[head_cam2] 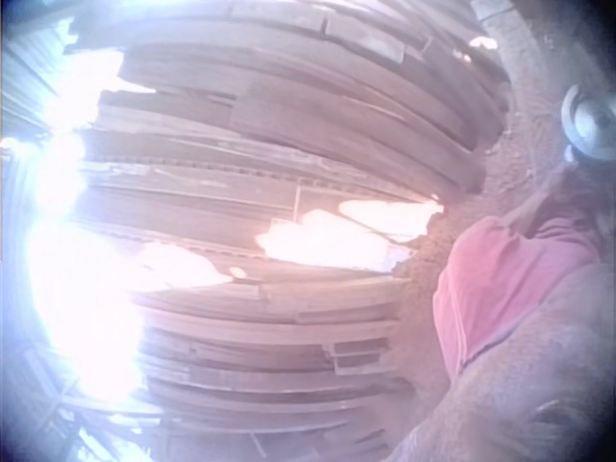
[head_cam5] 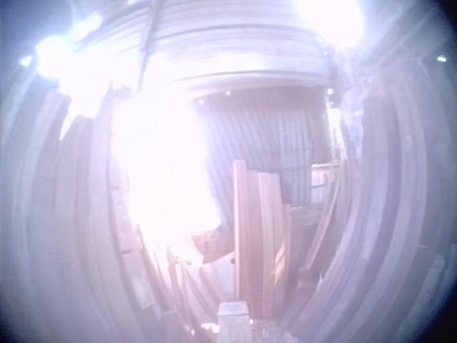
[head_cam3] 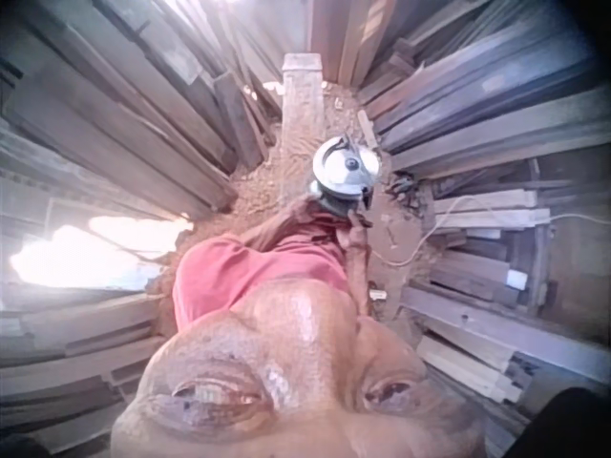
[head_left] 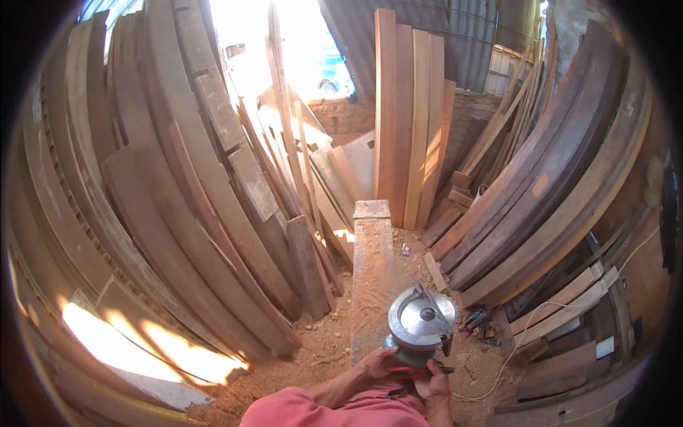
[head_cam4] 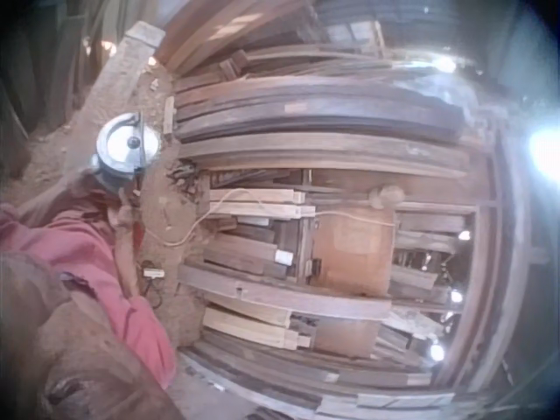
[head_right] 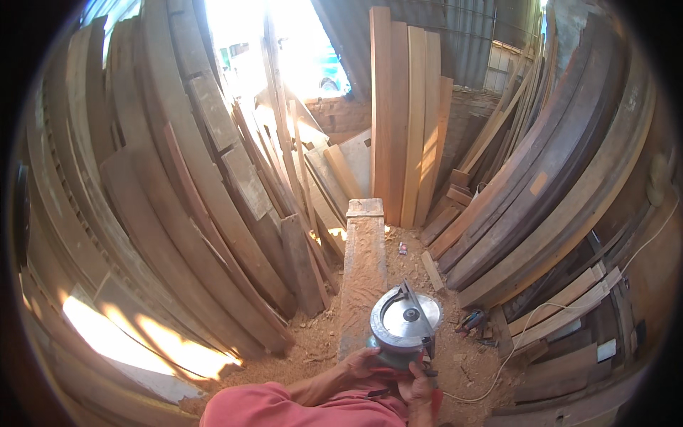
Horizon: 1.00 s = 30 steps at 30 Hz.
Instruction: The person picks up a handheld circular saw, uses pliers to adjust a component on the blade housing, and then carries the saw and a piece of lumber through the workshop.
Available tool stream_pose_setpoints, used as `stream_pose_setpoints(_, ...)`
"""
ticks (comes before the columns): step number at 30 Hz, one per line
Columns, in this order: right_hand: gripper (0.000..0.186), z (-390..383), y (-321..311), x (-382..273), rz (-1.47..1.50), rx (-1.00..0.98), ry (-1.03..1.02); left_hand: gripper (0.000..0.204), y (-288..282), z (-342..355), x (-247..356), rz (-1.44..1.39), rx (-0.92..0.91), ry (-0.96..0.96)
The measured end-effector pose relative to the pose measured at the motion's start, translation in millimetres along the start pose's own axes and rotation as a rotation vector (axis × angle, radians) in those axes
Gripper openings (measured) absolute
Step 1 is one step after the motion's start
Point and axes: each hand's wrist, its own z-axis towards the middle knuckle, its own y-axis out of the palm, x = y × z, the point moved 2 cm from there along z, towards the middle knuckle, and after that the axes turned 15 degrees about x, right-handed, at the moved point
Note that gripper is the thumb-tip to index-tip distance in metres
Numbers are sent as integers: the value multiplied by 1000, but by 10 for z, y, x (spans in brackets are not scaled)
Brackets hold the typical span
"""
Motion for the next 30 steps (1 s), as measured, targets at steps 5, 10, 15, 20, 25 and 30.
stream_pose_setpoints(5, 36, 149, -335, -57, -60, 50, -87, 65, 60, 126, 57, 33, -37, -1)
stream_pose_setpoints(10, 45, -248, -163, -264, -193, 179, -32, 47, 194, 274, 126, -87, -128, 179)
stream_pose_setpoints(15, 40, -301, -649, -665, -52, 382, -153, 36, 235, 394, 143, -165, -108, 198)
stream_pose_setpoints(20, 29, -408, -921, -950, -356, 755, -286, 44, -44, 405, 122, -175, -84, 149)
stream_pose_setpoints(25, 19, -344, -1375, -623, -546, 795, -308, 59, 135, 336, 111, -128, -108, 129)
stream_pose_setpoints(30, 7, -302, -1640, -96, -500, 603, -350, 65, 161, 347, 111, -120, -158, 119)
